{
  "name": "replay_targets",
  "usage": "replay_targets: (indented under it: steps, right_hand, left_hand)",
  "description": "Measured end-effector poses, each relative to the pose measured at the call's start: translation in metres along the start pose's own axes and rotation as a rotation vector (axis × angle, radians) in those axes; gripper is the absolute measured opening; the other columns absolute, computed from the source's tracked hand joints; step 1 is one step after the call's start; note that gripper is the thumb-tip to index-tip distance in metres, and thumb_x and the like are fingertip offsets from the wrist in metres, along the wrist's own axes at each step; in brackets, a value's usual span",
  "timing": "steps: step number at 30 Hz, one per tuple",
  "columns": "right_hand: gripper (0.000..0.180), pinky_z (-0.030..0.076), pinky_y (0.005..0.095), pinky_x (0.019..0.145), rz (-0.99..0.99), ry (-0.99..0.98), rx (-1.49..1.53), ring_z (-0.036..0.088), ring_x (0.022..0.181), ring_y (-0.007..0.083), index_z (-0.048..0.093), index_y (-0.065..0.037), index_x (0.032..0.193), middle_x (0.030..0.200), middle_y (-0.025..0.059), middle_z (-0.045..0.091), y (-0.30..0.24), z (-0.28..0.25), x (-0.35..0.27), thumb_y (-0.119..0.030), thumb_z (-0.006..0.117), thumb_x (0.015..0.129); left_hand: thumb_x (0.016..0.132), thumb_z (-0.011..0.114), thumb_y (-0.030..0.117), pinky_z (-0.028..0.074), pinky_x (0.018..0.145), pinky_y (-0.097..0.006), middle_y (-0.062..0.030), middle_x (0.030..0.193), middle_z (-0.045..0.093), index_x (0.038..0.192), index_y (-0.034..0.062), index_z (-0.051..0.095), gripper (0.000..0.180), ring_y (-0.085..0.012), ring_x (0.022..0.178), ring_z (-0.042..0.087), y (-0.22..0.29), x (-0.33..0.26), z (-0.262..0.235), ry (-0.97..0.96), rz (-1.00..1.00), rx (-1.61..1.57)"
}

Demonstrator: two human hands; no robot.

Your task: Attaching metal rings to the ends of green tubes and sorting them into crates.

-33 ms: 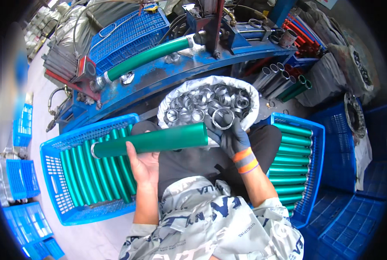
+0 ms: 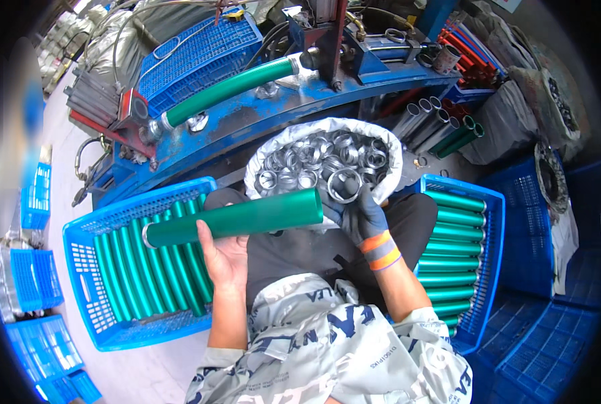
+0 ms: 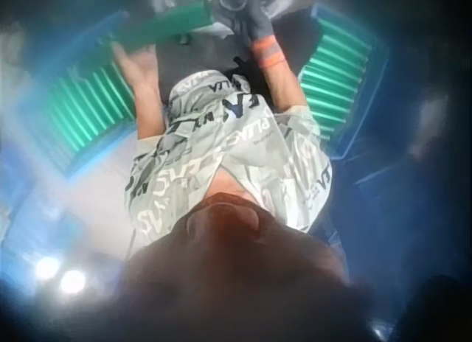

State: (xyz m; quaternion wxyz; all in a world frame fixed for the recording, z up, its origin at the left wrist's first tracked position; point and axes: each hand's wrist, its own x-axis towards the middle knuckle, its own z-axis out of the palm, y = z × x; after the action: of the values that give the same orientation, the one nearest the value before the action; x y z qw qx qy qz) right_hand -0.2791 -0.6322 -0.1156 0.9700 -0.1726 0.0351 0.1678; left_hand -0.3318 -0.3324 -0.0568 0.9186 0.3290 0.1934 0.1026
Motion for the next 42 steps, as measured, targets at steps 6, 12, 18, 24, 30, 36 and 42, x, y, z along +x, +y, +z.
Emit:
replay_targets:
  steps: [6,12,18,24,30,36,42]
  right_hand:
    - [0.070,0.057,0.0374,0.116,-0.142,-0.052,-1.128,0.070,0.134,0.0225,0.065,0.001,0.150,0.139,0.0110,0.073,-0.002,0.015,-0.008,0.005,0.090,0.084]
    - [0.108,0.056,0.0393,0.118,-0.161,-0.094,-0.577,0.069,0.137,0.0253,0.034,0.002,0.174,0.152,0.0175,0.066,0.005,0.027,-0.002,0.007,0.090,0.081]
    - [0.077,0.052,0.0376,0.119,-0.113,-0.100,-0.667,0.066,0.137,0.0213,0.046,0.007,0.170,0.158,0.0153,0.065,0.011,0.019,-0.005,-0.003,0.073,0.099]
    - [0.071,0.049,0.0349,0.120,-0.072,-0.042,-0.796,0.064,0.137,0.0191,0.048,0.008,0.169,0.156,0.0150,0.066,0.012,0.023,-0.002,-0.006,0.071,0.103]
    - [0.060,0.055,0.0306,0.109,-0.015,-0.069,-0.847,0.068,0.126,0.0138,0.054,0.006,0.165,0.142,0.0111,0.074,0.008,0.030,0.024,-0.008,0.068,0.109]
    - [0.060,0.042,0.0373,0.128,-0.162,-0.230,-1.079,0.056,0.152,0.0224,0.053,0.005,0.166,0.166,0.0152,0.061,-0.012,0.046,0.140,-0.027,0.061,0.117]
    - [0.070,0.044,0.0486,0.126,-0.498,-0.152,-1.968,0.058,0.150,0.0391,0.059,-0.011,0.164,0.169,0.0199,0.056,0.015,0.113,0.310,-0.041,0.079,0.104]
  left_hand:
    - [0.112,0.073,0.047,0.066,0.108,-0.047,-0.0164,0.143,0.074,0.141,0.0063,0.067,0.051,-0.0286,0.128,0.076,0.000,0.001,-0.004,-0.043,0.036,-0.003]
    - [0.117,0.065,0.042,0.067,0.106,-0.046,-0.0204,0.148,0.072,0.147,0.0043,0.066,0.048,-0.0307,0.131,0.075,0.000,0.003,-0.023,-0.025,0.065,0.020]
    - [0.117,0.066,0.037,0.068,0.104,-0.046,-0.0211,0.148,0.072,0.147,0.0062,0.066,0.043,-0.0303,0.131,0.075,-0.002,0.000,-0.032,-0.034,0.087,0.086]
    - [0.115,0.068,0.035,0.068,0.103,-0.046,-0.0214,0.149,0.071,0.149,0.0078,0.063,0.044,-0.0309,0.131,0.075,-0.004,0.002,-0.035,-0.015,0.106,0.114]
    - [0.115,0.068,0.042,0.066,0.106,-0.047,-0.0200,0.148,0.071,0.149,0.0068,0.063,0.049,-0.0307,0.129,0.075,-0.011,0.020,-0.045,0.011,0.132,0.131]
    - [0.111,0.069,0.059,0.060,0.116,-0.045,-0.0163,0.151,0.070,0.152,0.0022,0.060,0.071,-0.0289,0.139,0.070,0.026,0.028,-0.047,0.078,0.058,-0.030]
    - [0.109,0.072,0.058,0.052,0.121,-0.047,-0.0140,0.156,0.063,0.154,0.0057,0.060,0.070,-0.0292,0.148,0.059,0.053,0.041,-0.041,0.071,0.098,-0.099]
